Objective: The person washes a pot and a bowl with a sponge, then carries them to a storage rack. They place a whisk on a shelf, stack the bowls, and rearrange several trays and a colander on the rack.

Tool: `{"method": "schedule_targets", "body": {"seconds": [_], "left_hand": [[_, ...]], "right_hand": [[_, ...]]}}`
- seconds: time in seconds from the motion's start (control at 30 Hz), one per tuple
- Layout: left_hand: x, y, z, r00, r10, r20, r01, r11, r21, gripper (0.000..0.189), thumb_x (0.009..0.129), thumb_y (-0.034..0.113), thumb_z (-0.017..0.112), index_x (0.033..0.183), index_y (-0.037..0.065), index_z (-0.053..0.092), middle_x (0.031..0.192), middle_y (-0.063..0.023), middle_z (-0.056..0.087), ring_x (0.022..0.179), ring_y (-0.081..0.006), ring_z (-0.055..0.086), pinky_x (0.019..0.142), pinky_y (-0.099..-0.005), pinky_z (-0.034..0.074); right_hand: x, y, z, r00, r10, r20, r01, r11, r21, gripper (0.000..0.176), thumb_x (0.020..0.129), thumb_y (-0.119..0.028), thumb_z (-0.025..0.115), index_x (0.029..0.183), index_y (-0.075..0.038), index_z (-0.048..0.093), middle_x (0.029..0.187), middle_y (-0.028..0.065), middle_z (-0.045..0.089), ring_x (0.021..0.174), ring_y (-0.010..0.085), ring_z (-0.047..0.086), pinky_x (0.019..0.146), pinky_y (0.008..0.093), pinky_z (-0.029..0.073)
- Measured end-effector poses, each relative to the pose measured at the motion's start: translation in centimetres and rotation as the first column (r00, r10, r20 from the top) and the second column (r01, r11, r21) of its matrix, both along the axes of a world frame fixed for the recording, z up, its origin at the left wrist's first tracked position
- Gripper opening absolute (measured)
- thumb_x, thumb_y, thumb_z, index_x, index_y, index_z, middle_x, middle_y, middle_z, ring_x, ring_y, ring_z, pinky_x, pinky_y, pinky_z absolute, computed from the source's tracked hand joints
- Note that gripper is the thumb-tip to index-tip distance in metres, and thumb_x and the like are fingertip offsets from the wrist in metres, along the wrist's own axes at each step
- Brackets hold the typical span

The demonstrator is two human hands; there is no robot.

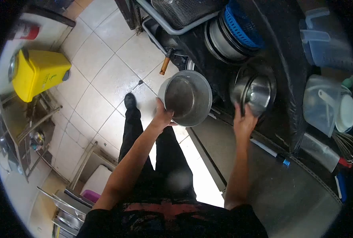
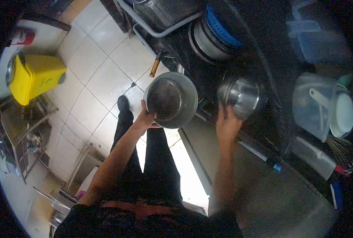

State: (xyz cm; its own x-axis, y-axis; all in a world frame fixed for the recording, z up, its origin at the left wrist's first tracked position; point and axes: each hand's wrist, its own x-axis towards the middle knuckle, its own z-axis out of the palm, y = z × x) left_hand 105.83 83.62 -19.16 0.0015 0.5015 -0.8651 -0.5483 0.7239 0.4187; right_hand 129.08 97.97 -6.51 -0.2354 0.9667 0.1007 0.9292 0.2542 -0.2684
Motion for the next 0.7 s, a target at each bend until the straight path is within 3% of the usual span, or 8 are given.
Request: {"method": "schedule_targets", "body": {"seconds": [0.03, 0.1, 0.17, 0.23, 0.3, 0.47, 0.57, 0.7], "left_hand": [[0.0, -0.3, -0.4, 1.000, 0.007, 0.006, -0.007, 1.000, 0.000, 0.079, 0.100, 0.007, 0.038, 0.145, 0.022, -0.024, 0.136, -0.0242, 0.039, 0.109, -0.0352, 0.061, 0.079, -0.0481, 0.061], [-0.2, -0.9, -1.0, 0.996, 0.071, 0.055, -0.075, 0.994, 0.074, 0.092, 0.095, 0.000, 0.042, 0.142, 0.018, -0.034, 0.147, -0.0260, 0.017, 0.114, -0.0375, 0.055, 0.076, -0.0483, 0.062], [-0.5, -1.2, -0.9, 0.992, 0.087, 0.088, -0.092, 0.994, 0.056, 0.093, 0.094, -0.001, 0.044, 0.142, 0.018, -0.034, 0.148, -0.0252, 0.015, 0.113, -0.0369, 0.055, 0.076, -0.0480, 0.062], [-1.2, -1.7, -0.7, 0.988, 0.100, 0.117, -0.105, 0.994, 0.039, 0.095, 0.093, -0.001, 0.045, 0.143, 0.018, -0.034, 0.148, -0.0245, 0.013, 0.112, -0.0363, 0.056, 0.076, -0.0478, 0.062], [-1.9, -2.7, -0.5, 0.990, 0.087, 0.108, -0.100, 0.988, 0.119, 0.091, 0.098, 0.007, 0.043, 0.142, 0.024, -0.035, 0.135, -0.0222, 0.040, 0.104, -0.0320, 0.061, 0.082, -0.0461, 0.060], [-5.3, -4.1, 1.6, 0.981, 0.018, 0.194, -0.040, 0.993, 0.113, 0.093, 0.095, 0.008, 0.048, 0.145, 0.018, -0.030, 0.138, -0.0217, 0.040, 0.110, -0.0333, 0.059, 0.081, -0.0461, 0.060], [-6.1, -5.5, 0.7, 0.970, 0.049, 0.239, -0.075, 0.992, 0.103, 0.097, 0.094, 0.009, 0.051, 0.145, 0.017, -0.030, 0.138, -0.0211, 0.041, 0.110, -0.0327, 0.059, 0.081, -0.0468, 0.059], [-6.3, -6.9, 0.0, 0.971, 0.043, 0.236, -0.070, 0.991, 0.110, 0.093, 0.092, -0.001, 0.045, 0.145, 0.014, -0.031, 0.137, -0.0263, 0.040, 0.100, -0.0342, 0.063, 0.078, -0.0451, 0.061]], "right_hand": [[-1.9, -1.6, 1.4, 0.999, -0.026, -0.046, 0.021, 0.995, -0.098, 0.028, 0.090, -0.029, 0.065, 0.089, -0.001, 0.067, 0.078, 0.0216, 0.066, 0.073, 0.0386, 0.066, 0.065, 0.0469, 0.049], [-5.2, -4.6, 3.2, 0.998, -0.031, -0.052, 0.012, 0.945, -0.328, 0.027, 0.090, -0.029, 0.066, 0.086, -0.003, 0.066, 0.077, 0.0198, 0.066, 0.072, 0.0359, 0.067, 0.065, 0.0457, 0.050], [-7.2, -7.6, 1.0, 0.980, 0.177, -0.090, -0.193, 0.953, -0.232, 0.024, 0.089, -0.028, 0.066, 0.083, -0.005, 0.065, 0.072, 0.0162, 0.066, 0.068, 0.0333, 0.067, 0.062, 0.0426, 0.050], [-8.8, -9.5, -1.4, 0.966, 0.250, -0.072, -0.257, 0.875, -0.411, 0.021, 0.088, -0.027, 0.067, 0.081, -0.008, 0.062, 0.069, 0.0125, 0.066, 0.064, 0.0312, 0.066, 0.059, 0.0420, 0.049], [-10.8, -10.6, -3.4, 0.946, 0.314, -0.079, -0.318, 0.853, -0.415, 0.020, 0.085, -0.025, 0.071, 0.079, -0.009, 0.059, 0.068, 0.0114, 0.066, 0.061, 0.0328, 0.065, 0.059, 0.0441, 0.048], [-13.9, -10.8, -4.3, 0.916, 0.283, -0.284, -0.394, 0.766, -0.508, 0.032, 0.080, -0.028, 0.077, 0.082, 0.000, 0.061, 0.074, 0.0196, 0.064, 0.069, 0.0380, 0.064, 0.060, 0.0440, 0.046], [-14.3, -10.9, -4.1, 0.910, 0.109, -0.400, -0.353, 0.709, -0.610, 0.029, 0.081, -0.024, 0.076, 0.086, 0.002, 0.062, 0.072, 0.0182, 0.063, 0.066, 0.0342, 0.064, 0.060, 0.0409, 0.046], [-14.0, -11.3, -3.6, 0.949, 0.173, -0.263, -0.305, 0.713, -0.631, 0.030, 0.087, -0.028, 0.070, 0.092, 0.001, 0.065, 0.075, 0.0187, 0.067, 0.068, 0.0331, 0.068, 0.062, 0.0405, 0.050]]}}
